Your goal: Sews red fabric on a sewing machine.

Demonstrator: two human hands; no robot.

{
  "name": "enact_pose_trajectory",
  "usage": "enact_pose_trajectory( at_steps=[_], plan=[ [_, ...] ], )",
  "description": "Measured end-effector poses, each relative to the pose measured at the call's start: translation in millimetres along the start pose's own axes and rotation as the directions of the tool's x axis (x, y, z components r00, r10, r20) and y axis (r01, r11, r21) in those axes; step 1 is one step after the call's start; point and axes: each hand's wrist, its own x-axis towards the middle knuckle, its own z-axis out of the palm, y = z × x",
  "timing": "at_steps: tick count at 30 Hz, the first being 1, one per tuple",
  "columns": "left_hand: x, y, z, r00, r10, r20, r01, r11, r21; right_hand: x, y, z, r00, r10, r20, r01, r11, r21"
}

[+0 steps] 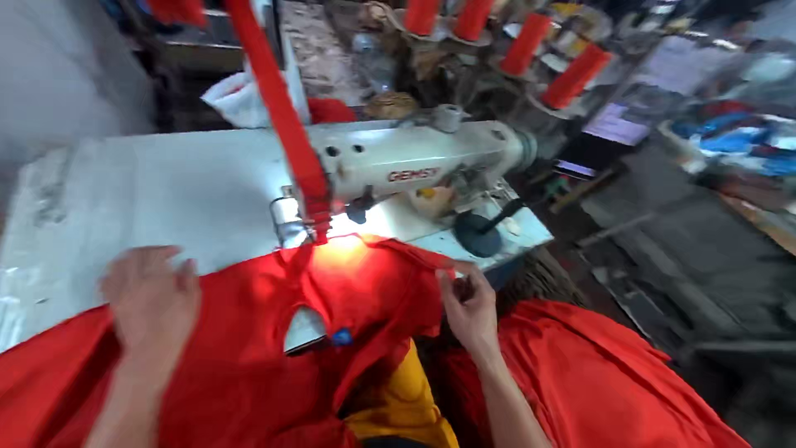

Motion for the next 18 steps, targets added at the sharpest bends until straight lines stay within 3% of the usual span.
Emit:
enact_pose_trajectory(
  at_steps=[2,4,6,9,13,16,18],
  plan=[
    [-5.1,39.4,16.2,0.994,0.109,0.004,-0.108,0.992,-0.061,-7.3,-15.5,36.3,0.983,-0.110,0.147,0.112,0.994,-0.010],
    [-18.5,67.0,40.3,0.968,0.227,0.104,-0.211,0.967,-0.144,-7.6,-24.0,74.7,0.957,-0.177,0.231,0.209,0.971,-0.120],
    [-32.5,79.7,65.0,0.939,0.309,0.153,-0.293,0.949,-0.114,1.8,-29.6,95.5,0.950,-0.085,0.299,0.177,0.939,-0.294],
    [-36.1,86.6,77.4,0.924,0.356,0.140,-0.349,0.934,-0.073,23.7,-25.7,90.2,0.946,0.136,0.295,0.016,0.887,-0.461],
    [-22.7,97.0,93.2,0.908,0.386,0.163,-0.358,0.917,-0.175,39.0,-2.8,65.7,0.957,0.228,0.177,-0.105,0.846,-0.523],
    [-17.7,101.3,96.7,0.889,0.435,0.142,-0.394,0.886,-0.246,45.3,5.7,48.8,0.931,0.310,0.191,-0.164,0.826,-0.540],
    [-22.5,106.1,89.8,0.884,0.432,0.179,-0.401,0.898,-0.182,48.6,7.3,39.4,0.909,0.338,0.243,-0.174,0.839,-0.516]
  ],
)
